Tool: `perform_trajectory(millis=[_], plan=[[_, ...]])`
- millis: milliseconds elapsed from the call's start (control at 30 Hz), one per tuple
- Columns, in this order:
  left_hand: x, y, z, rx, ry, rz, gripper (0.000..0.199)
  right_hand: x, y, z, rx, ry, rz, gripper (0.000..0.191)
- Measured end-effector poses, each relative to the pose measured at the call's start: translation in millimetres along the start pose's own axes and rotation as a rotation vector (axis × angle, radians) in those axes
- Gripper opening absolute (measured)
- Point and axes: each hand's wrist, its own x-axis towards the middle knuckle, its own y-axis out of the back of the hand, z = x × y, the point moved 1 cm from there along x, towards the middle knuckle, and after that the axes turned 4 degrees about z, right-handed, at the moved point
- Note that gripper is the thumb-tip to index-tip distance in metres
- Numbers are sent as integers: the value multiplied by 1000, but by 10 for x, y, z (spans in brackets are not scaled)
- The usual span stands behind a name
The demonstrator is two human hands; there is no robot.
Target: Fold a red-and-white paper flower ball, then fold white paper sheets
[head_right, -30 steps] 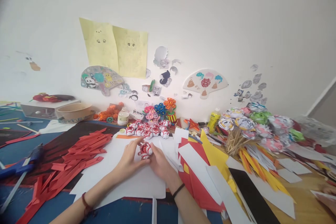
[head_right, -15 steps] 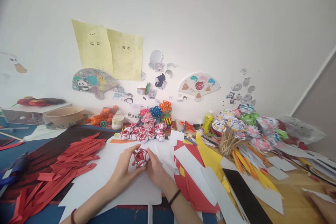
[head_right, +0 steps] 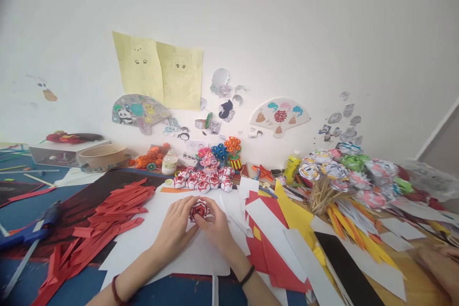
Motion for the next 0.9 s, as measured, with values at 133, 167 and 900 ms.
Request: perform_trajectory(millis=[133,167,900], plan=[[2,-5,-4,11,-31,-27,54,-1,-3,28,-23,21,26,42],[3,-4,-3,15,-29,-38,54,0,3,29,-14,15,24,41],[34,28,4,-477,243,-34,47,-29,44,47,-426,244,79,46]])
